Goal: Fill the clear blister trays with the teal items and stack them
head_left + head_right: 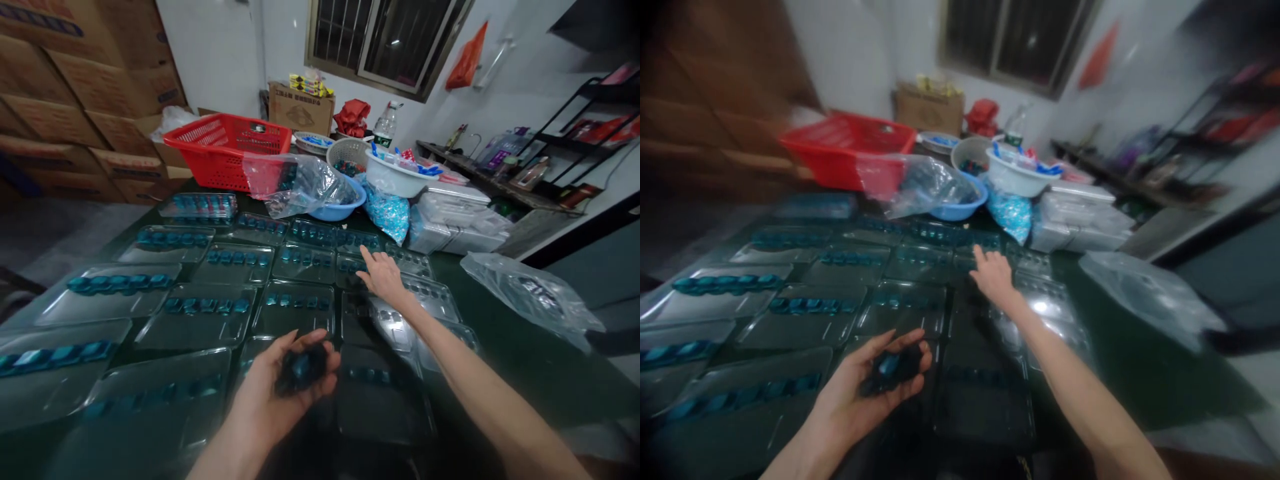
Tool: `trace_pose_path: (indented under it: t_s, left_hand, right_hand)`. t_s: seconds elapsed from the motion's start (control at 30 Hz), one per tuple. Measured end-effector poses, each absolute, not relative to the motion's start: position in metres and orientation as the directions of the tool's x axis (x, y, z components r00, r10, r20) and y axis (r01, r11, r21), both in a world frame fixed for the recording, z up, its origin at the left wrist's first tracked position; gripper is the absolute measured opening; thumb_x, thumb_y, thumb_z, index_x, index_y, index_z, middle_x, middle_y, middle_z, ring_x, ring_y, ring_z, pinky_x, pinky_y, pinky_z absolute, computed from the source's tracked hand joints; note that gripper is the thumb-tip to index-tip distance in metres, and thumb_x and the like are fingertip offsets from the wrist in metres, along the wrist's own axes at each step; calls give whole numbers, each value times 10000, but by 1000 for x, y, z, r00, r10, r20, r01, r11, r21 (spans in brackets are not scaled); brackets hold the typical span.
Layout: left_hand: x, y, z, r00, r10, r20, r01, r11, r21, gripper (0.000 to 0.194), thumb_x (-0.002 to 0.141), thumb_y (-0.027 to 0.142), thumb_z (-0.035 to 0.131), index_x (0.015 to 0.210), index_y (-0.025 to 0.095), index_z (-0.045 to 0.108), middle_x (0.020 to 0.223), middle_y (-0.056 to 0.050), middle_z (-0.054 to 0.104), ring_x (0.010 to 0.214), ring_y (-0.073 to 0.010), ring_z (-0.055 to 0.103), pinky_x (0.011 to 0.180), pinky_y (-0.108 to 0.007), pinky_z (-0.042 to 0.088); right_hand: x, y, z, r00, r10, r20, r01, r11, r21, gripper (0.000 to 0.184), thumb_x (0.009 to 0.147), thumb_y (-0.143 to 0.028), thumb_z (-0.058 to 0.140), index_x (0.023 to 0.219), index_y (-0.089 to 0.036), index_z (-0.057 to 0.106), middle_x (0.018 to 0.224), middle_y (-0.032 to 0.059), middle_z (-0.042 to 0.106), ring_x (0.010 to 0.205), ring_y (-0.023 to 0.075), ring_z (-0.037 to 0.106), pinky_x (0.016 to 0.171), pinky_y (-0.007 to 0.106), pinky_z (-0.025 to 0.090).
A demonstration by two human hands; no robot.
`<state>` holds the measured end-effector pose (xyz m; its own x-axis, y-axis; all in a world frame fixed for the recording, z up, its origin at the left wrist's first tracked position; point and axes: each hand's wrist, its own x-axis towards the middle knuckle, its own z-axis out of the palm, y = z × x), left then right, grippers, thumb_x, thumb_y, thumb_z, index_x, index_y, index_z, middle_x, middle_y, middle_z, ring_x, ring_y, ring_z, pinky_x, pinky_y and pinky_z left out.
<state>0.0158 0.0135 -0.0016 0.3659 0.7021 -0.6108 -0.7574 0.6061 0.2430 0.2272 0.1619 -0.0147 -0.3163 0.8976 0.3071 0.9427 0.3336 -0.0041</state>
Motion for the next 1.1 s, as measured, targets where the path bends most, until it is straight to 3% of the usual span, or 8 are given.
trace_pose_path:
  t_s: [0.2,0.3,0.43,0.57,0.67,0.73,0.9,1.1]
  left_hand:
    - [18,15,-6,293,726,-622,-816,529,233,255,739,266,558,900,73,603,867,-155,635,857,-309,602,749,-456,469]
    - [22,16,-5,239,723,-648,-816,512,270,140,749,233,535,784,116,604,738,-89,655,725,-265,626,716,-493,480]
    - [23,14,-4,273,731,-626,-790,541,288,194,756,244,532,863,102,608,787,-99,667,753,-278,625,741,-511,470]
    - [20,12,-6,338,735,-587,-749,588,305,324,748,306,547,968,71,590,891,-156,651,847,-327,606,754,-494,463]
    - [19,11,-7,368,738,-566,-693,623,363,363,744,327,551,993,66,582,944,-181,623,880,-332,592,655,-398,492]
    - [20,10,-7,370,761,-533,-653,621,434,302,746,315,549,936,87,602,881,-141,620,784,-267,609,506,-286,465]
    - [29,7,-4,387,808,-445,-538,589,603,191,751,308,547,806,136,608,720,-33,550,534,-110,520,314,-162,226]
    - [36,7,-14,295,845,-446,-449,535,716,189,723,334,585,672,160,530,627,6,516,463,-76,455,302,-152,187]
  right_hand:
    - [190,70,26,-597,735,323,591,674,-443,170,823,-238,525,984,-216,574,893,24,571,853,161,473,780,295,352]
    - [176,45,39,-710,677,190,571,713,-406,240,772,-158,577,998,-239,575,872,9,565,848,165,447,788,324,327]
    - [173,45,41,-731,676,95,614,711,-343,118,778,-151,560,867,-203,617,817,23,555,829,171,436,766,339,317]
    - [183,54,28,-659,741,131,547,591,-593,142,753,-140,586,860,-227,620,761,-4,554,790,147,468,754,306,343]
    - [194,59,18,-552,831,65,405,335,-850,98,758,-188,588,848,-209,621,770,-8,569,755,129,505,696,261,381]
    - [200,60,12,-490,871,-35,284,122,-951,100,760,-241,589,840,-189,619,784,-2,582,732,123,520,667,246,392]
    - [201,53,1,-401,904,-146,69,-129,-989,163,735,-292,613,844,-170,621,755,-4,580,681,108,516,636,225,393]
    - [187,36,3,-317,946,-65,168,-11,-986,109,765,-237,569,844,-178,616,756,-4,585,715,118,526,658,224,399]
